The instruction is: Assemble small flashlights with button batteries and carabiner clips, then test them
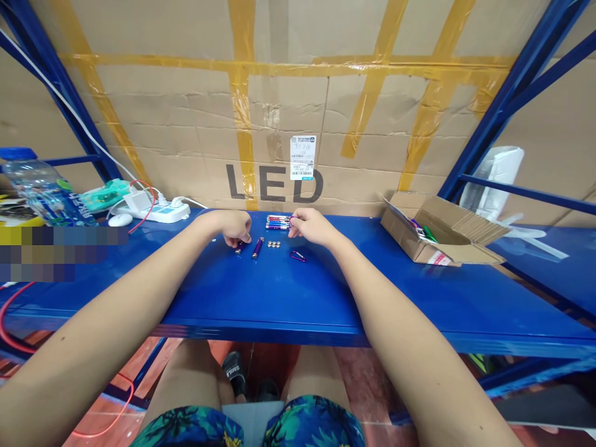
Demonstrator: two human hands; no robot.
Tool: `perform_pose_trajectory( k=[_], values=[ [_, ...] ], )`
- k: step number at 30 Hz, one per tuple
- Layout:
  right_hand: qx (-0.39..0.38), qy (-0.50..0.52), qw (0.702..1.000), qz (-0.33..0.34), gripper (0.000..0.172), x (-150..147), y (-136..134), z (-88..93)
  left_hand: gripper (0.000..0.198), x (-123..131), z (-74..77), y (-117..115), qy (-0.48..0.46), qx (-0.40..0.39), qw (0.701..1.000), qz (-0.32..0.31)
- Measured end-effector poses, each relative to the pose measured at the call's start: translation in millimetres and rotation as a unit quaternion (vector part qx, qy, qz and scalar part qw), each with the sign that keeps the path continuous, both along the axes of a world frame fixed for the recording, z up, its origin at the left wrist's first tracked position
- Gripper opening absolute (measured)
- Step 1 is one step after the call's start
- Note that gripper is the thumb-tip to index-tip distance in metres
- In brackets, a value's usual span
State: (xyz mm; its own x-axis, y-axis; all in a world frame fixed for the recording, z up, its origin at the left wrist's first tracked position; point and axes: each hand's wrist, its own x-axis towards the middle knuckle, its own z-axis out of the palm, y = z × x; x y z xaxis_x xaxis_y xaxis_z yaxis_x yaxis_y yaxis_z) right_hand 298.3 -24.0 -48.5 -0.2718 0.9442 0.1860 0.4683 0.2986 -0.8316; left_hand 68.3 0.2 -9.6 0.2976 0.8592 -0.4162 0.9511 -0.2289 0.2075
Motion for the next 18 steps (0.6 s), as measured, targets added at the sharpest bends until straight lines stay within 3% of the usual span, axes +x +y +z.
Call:
perform_pose_trajectory(
  k=[18],
  values=[
    [-0.027,-0.012,1.000,-0.002,0.024,-2.0,-4.4,1.8,0.037,-5.9,-1.4,5.8,-0.015,-0.014,1.000,0.019]
  ],
)
